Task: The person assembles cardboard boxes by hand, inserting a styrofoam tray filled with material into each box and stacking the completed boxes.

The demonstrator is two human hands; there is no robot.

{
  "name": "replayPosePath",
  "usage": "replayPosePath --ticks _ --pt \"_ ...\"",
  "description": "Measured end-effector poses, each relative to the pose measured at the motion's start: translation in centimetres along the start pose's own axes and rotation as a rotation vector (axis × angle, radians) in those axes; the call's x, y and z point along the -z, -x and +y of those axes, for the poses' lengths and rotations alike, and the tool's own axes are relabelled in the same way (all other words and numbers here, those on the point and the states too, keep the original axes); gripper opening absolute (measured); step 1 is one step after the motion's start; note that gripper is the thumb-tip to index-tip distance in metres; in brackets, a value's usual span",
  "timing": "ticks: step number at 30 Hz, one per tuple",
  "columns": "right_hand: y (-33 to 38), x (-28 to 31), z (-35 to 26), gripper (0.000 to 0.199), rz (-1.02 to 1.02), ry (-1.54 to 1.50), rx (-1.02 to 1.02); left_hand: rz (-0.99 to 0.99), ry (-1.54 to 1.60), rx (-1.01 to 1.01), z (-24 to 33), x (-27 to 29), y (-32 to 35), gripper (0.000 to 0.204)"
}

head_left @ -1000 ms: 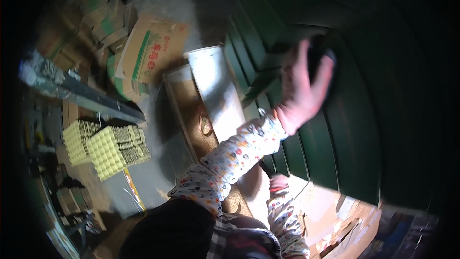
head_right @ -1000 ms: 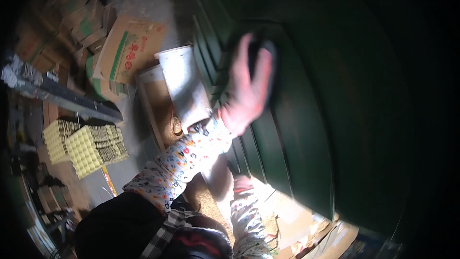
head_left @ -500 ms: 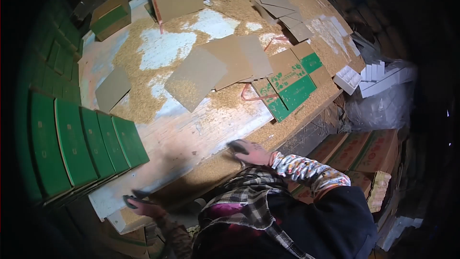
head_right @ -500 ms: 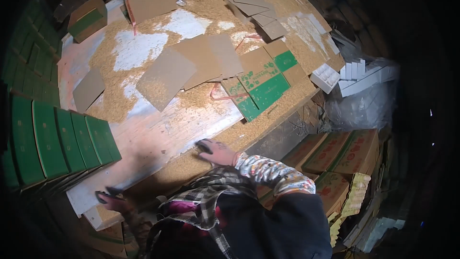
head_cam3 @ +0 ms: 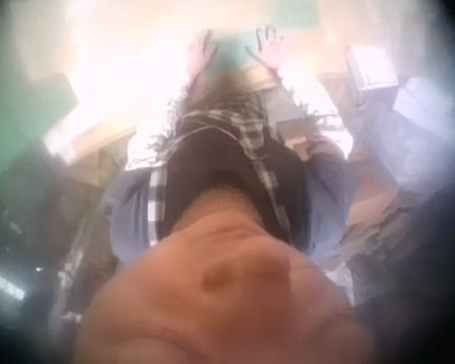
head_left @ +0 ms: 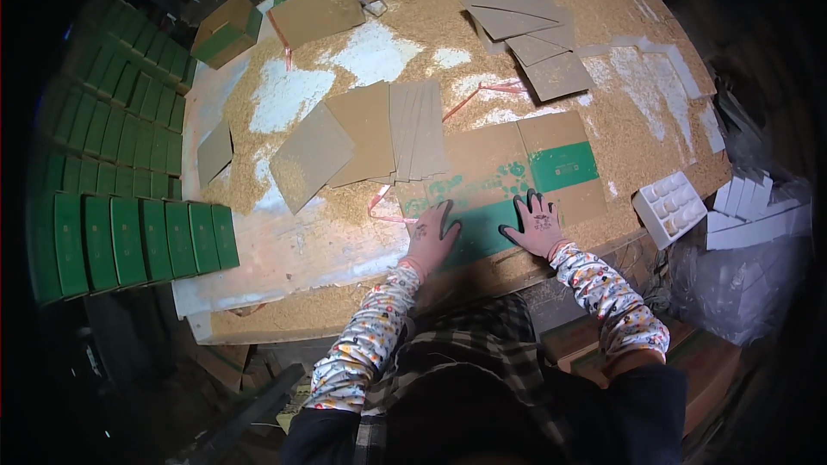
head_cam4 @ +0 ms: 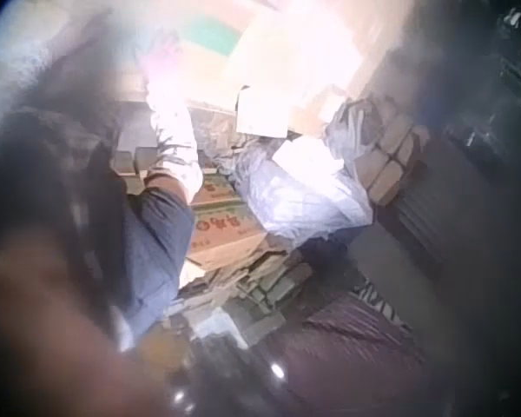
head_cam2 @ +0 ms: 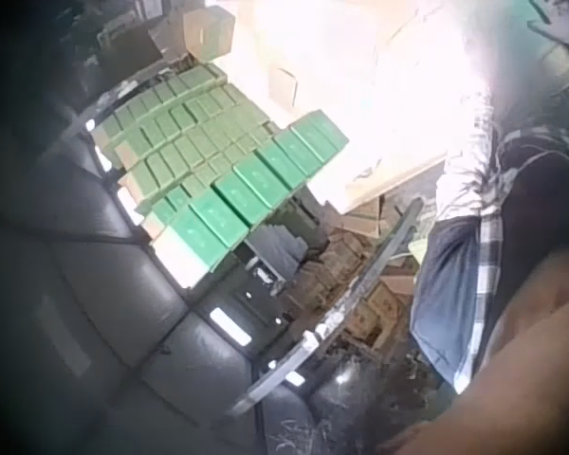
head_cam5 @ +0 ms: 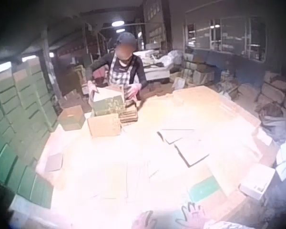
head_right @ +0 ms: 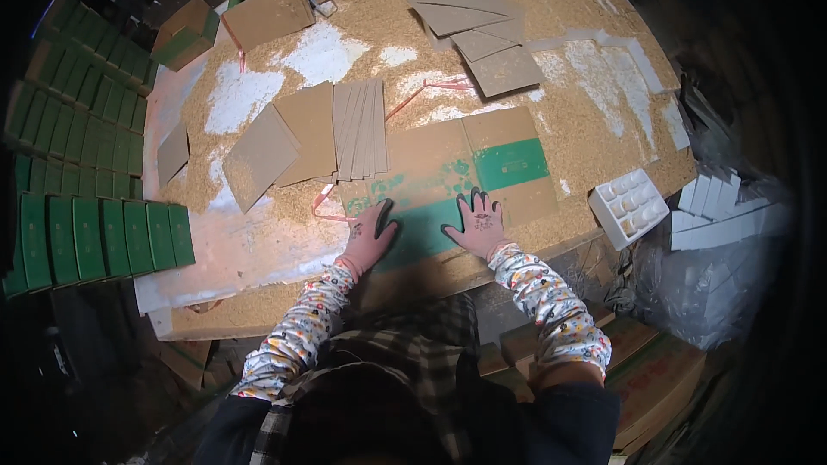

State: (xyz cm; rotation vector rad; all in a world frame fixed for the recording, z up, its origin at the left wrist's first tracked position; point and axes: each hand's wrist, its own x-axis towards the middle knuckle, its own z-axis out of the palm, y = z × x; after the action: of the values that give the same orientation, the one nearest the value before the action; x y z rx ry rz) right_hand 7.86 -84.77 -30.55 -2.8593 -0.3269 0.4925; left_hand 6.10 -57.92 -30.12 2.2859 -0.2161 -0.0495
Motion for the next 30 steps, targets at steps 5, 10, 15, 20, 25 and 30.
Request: replayPosePath --ticks 5,10,15,20,25,30 --pt "-2.0 3.0 5.7 0.053 0.052 -0.272 0.052 0.354 -0.19 0.428 -7.1 1.1 -2.1 0.045" --pt "-2.3 3.4 10.6 0.045 0.338 -0.459 -0.041 0.487 -0.081 0.257 -7.4 1.8 -1.5 0.038" --pt "-3.8 5.1 21.3 0.048 0.249 -0.482 -0.325 0.357 -0.18 0.74 -2.4 -3.6 -4.8 0.073" --pt "-7.7 5.0 26.1 0.082 0.203 -0.474 -0.49 0.429 0.022 0.967 1.6 -7.6 -10.1 0.099" --pt "-5.0 10.4 30.8 0.058 -0.115 -1.337 -0.291 0.321 0.022 1.073 7.9 -12.1 -9.9 0.096" --pt "-2.7 16.7 35.8 0.046 0.484 -0.513 0.248 0.843 0.48 0.27 18.2 -7.4 -13.6 0.035"
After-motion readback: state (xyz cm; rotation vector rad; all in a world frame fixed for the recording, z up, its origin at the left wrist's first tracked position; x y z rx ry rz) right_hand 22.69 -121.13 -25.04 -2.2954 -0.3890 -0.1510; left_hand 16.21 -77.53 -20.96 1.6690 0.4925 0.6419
